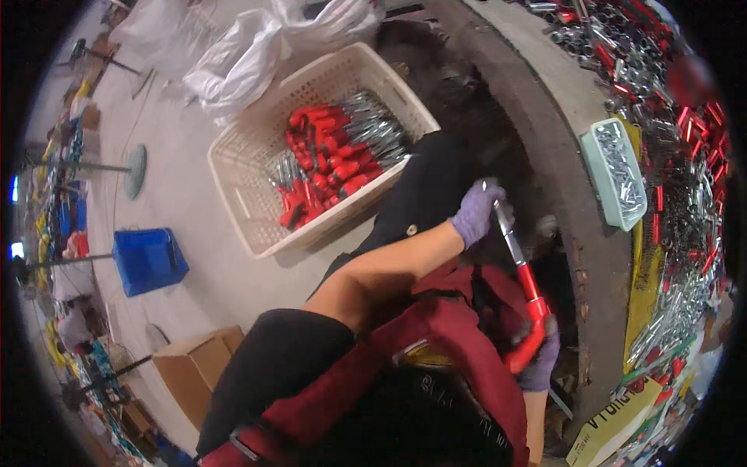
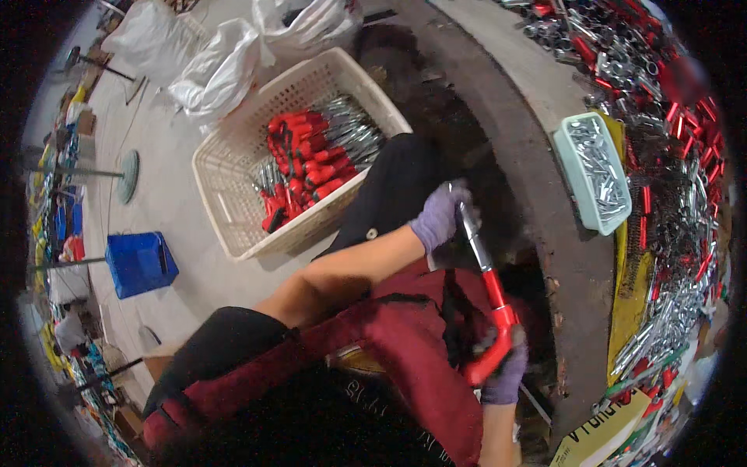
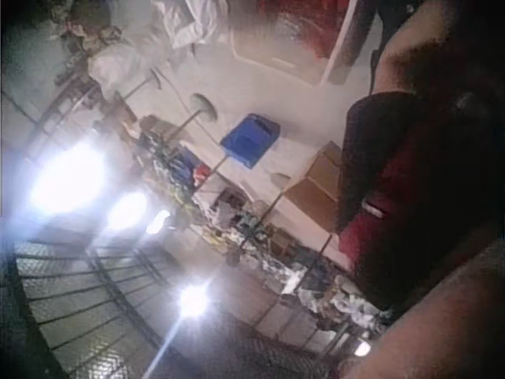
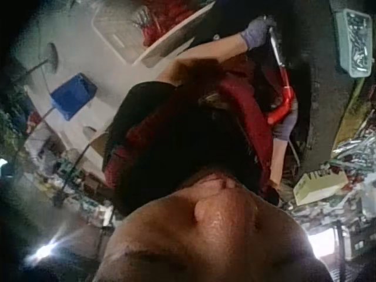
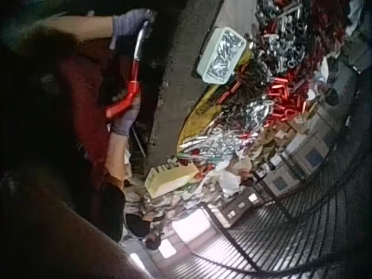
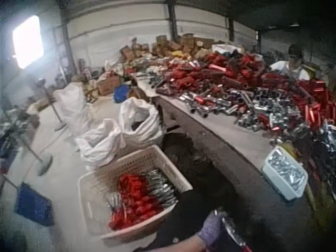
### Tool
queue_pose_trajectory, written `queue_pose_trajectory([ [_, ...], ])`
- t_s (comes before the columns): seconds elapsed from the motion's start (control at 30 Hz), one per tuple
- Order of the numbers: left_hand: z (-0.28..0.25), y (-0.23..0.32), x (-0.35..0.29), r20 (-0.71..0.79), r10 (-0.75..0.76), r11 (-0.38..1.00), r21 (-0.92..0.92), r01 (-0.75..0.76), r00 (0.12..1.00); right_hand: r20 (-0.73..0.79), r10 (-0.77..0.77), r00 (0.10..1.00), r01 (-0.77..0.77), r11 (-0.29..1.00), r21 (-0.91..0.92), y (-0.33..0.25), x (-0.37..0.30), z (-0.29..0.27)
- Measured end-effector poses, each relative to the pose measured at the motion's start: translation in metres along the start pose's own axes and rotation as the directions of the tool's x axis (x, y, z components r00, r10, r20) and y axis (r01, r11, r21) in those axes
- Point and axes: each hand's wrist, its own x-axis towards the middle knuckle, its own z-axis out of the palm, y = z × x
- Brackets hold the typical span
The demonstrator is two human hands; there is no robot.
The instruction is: The user is assembling and sorting metal components, specifically attaching red sleeves to silver shafts and sorting metal rods into bins.
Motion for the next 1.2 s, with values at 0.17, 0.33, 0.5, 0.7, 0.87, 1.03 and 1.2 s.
queue_pose_trajectory([
  [0.17, 0.038, 0.083, -0.048, 0.215, 0.233, 0.955, -0.234, -0.181, 0.949, 0.655, 0.192, 0.731, -0.679, 0.309, 0.666, 0.000, 0.009, 0.020],
  [0.33, 0.035, 0.174, -0.084, 0.747, 0.401, 0.890, -0.455, -0.033, 0.530, 0.746, 0.137, 0.652, -0.727, 0.393, 0.563, -0.025, -0.007, 0.099],
  [0.5, 0.022, 0.217, -0.114, 0.887, 0.448, 0.878, -0.460, 0.134, 0.108, 0.945, 0.083, 0.316, -0.940, 0.160, 0.301, -0.024, -0.010, 0.131],
  [0.7, -0.005, 0.190, -0.114, 0.245, 0.607, 0.786, -0.330, -0.523, 0.756, 0.810, 0.158, 0.564, -0.769, 0.458, 0.446, -0.038, -0.005, 0.150],
  [0.87, -0.007, 0.185, -0.129, 0.314, 0.593, 0.802, -0.317, -0.507, 0.742, 0.739, 0.146, 0.658, -0.633, 0.639, 0.437, -0.030, -0.007, 0.162],
  [1.03, -0.019, 0.162, -0.146, 0.013, 0.538, 0.808, -0.292, -0.511, 0.843, 0.588, 0.200, 0.784, -0.459, 0.824, 0.332, -0.044, 0.004, 0.207],
  [1.2, -0.110, 0.159, -0.144, -0.126, 0.284, 0.882, -0.353, -0.311, 0.950, 0.571, 0.186, 0.800, -0.035, 0.963, -0.266, -0.008, 0.037, 0.227],
])
